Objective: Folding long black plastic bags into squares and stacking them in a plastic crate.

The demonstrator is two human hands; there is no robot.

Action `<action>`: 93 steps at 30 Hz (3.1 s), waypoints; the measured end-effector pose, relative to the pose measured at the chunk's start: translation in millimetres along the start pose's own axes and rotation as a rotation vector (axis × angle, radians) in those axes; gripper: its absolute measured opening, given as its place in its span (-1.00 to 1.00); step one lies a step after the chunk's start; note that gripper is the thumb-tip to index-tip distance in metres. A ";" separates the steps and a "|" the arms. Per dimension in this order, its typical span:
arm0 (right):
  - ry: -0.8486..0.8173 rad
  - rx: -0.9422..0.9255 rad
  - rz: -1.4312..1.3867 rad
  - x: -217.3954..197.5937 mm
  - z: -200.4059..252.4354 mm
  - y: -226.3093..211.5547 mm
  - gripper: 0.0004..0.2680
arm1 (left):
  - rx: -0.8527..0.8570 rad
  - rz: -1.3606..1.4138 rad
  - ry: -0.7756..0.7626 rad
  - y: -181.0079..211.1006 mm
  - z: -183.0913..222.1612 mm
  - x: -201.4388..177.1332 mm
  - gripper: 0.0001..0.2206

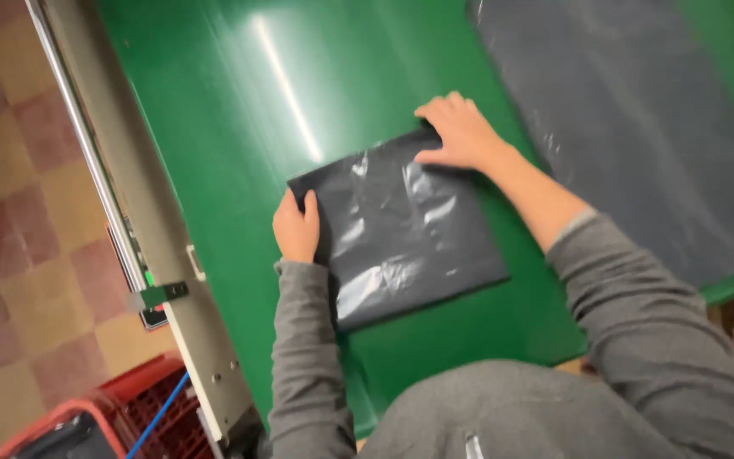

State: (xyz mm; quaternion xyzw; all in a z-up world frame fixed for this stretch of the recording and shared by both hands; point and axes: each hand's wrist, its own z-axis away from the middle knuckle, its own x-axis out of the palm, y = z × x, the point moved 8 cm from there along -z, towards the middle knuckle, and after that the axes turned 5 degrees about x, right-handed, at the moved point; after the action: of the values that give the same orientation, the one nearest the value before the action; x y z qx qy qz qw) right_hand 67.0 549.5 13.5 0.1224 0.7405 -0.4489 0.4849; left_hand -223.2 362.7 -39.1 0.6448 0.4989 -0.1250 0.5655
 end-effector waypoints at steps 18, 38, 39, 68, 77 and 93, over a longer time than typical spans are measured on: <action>0.209 -0.261 0.183 -30.5 199.0 -137.8 -0.82 | -0.680 1.943 -0.329 -21.7 155.2 21.3 -0.09; 0.062 -0.409 0.029 70.8 321.0 -191.1 -0.74 | 0.674 0.040 -1.059 171.6 219.9 -27.9 -0.87; 0.083 -0.353 -0.086 72.6 330.3 -176.2 -0.73 | 0.570 0.284 -1.058 181.0 204.9 -20.6 -0.85; 0.198 -0.055 0.220 -162.6 405.0 70.7 -0.49 | 0.852 0.005 -0.485 434.7 252.1 137.6 -0.27; 0.117 -0.092 0.093 -210.3 390.1 122.6 -0.53 | 0.789 -0.138 -0.312 438.4 257.1 189.8 -0.75; 0.039 -0.058 -0.078 -282.9 150.3 244.6 -0.86 | -0.137 0.591 -0.309 312.8 17.8 198.2 -0.83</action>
State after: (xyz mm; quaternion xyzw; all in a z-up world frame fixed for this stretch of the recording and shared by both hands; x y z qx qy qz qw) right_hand 450.7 642.2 95.1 0.0882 0.7669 -0.4432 0.4557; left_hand 122.8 489.9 0.3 0.6955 0.2060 -0.0183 0.6881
